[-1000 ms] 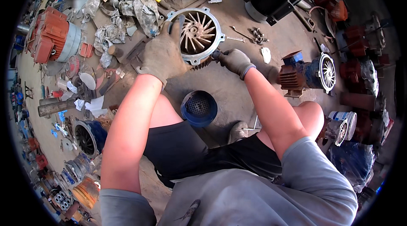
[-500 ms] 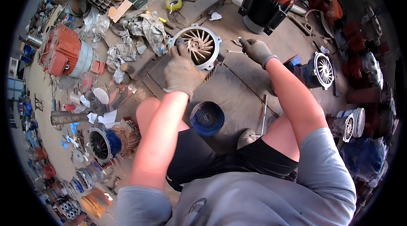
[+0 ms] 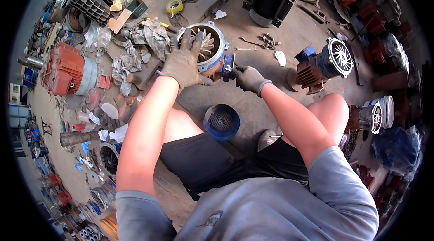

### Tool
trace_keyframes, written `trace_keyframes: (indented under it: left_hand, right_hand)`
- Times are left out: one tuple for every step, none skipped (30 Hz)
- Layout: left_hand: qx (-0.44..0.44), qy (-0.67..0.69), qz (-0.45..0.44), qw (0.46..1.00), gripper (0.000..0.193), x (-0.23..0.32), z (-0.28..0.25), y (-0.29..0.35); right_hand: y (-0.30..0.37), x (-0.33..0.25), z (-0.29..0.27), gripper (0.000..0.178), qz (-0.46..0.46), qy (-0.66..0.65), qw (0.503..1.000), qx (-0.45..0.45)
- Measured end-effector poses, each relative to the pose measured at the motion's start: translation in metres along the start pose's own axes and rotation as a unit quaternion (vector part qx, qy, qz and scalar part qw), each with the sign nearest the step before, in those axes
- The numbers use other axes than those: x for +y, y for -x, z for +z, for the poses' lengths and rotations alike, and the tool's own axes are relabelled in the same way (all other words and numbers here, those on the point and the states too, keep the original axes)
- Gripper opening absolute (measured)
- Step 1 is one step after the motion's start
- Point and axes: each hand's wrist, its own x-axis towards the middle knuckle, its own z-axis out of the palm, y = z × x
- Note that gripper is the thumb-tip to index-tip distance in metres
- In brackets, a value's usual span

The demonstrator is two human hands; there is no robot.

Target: The person sits on the floor in a workshop and uses a wrench to tighten bolts on a motor housing. They rotate the motor to access different sides and continue tightening the fasteners.

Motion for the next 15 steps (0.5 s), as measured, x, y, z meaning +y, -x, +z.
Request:
trace_keyframes:
  left_hand:
    - [0.003,-0.005,0.001,1.000,0.135,0.006,0.010,-0.003]
    - [0.002,0.003,-0.009,1.000,0.129,0.008,0.018,-0.003]
    - [0.017,-0.002,0.001,1.000,0.128,0.012,0.021,-0.004]
    - [0.032,-0.008,0.009,0.999,0.127,0.012,0.022,-0.002]
    - [0.048,-0.014,0.017,0.999,0.126,0.011,0.024,-0.001]
    - [0.074,0.005,0.032,0.997,0.128,0.010,0.029,-0.006]
    - [0.035,0.013,0.015,0.999,0.129,0.011,0.021,-0.003]
    - [-0.004,0.021,-0.002,1.000,0.129,0.008,0.008,0.000]
    - [-0.036,0.030,-0.013,0.999,0.130,0.011,-0.003,-0.002]
    - [-0.001,0.014,0.006,1.000,0.130,0.001,-0.002,-0.005]
    - [-0.003,0.002,0.003,1.000,0.131,-0.005,-0.002,-0.007]
    - [-0.012,-0.010,-0.003,1.000,0.132,-0.010,0.001,-0.007]
    - [-0.016,-0.017,-0.005,1.000,0.133,-0.011,0.004,-0.009]
    - [0.004,0.004,0.006,1.000,0.135,-0.013,0.011,-0.011]
    - [0.011,0.010,0.009,1.000,0.135,-0.013,0.012,-0.013]
  right_hand:
    - [-0.005,0.000,-0.004,0.045,-0.046,0.074,0.996,0.030]
    - [-0.015,-0.001,-0.008,0.046,-0.070,0.122,0.989,0.039]
    - [-0.027,0.000,-0.016,0.047,-0.090,0.169,0.980,0.051]
    - [-0.038,-0.002,-0.023,0.048,-0.105,0.205,0.971,0.068]
    - [-0.048,-0.005,-0.031,0.049,-0.120,0.240,0.960,0.084]
    - [-0.067,0.004,-0.041,0.047,-0.150,0.267,0.944,0.123]
    - [-0.058,-0.014,-0.043,0.047,-0.125,0.276,0.950,0.079]
    - [-0.062,-0.022,-0.045,0.047,-0.102,0.277,0.955,0.034]
    - [-0.066,-0.028,-0.055,0.047,-0.077,0.277,0.958,-0.002]
    - [-0.074,-0.036,-0.054,0.046,-0.080,0.305,0.949,-0.017]
    - [-0.080,-0.043,-0.057,0.045,-0.080,0.327,0.941,-0.034]
    - [-0.084,-0.052,-0.054,0.046,-0.079,0.349,0.932,-0.058]
    - [-0.090,-0.055,-0.057,0.046,-0.073,0.372,0.922,-0.076]
    - [-0.096,-0.057,-0.059,0.049,-0.078,0.403,0.908,-0.083]
    - [-0.104,-0.059,-0.064,0.050,-0.066,0.409,0.905,-0.098]
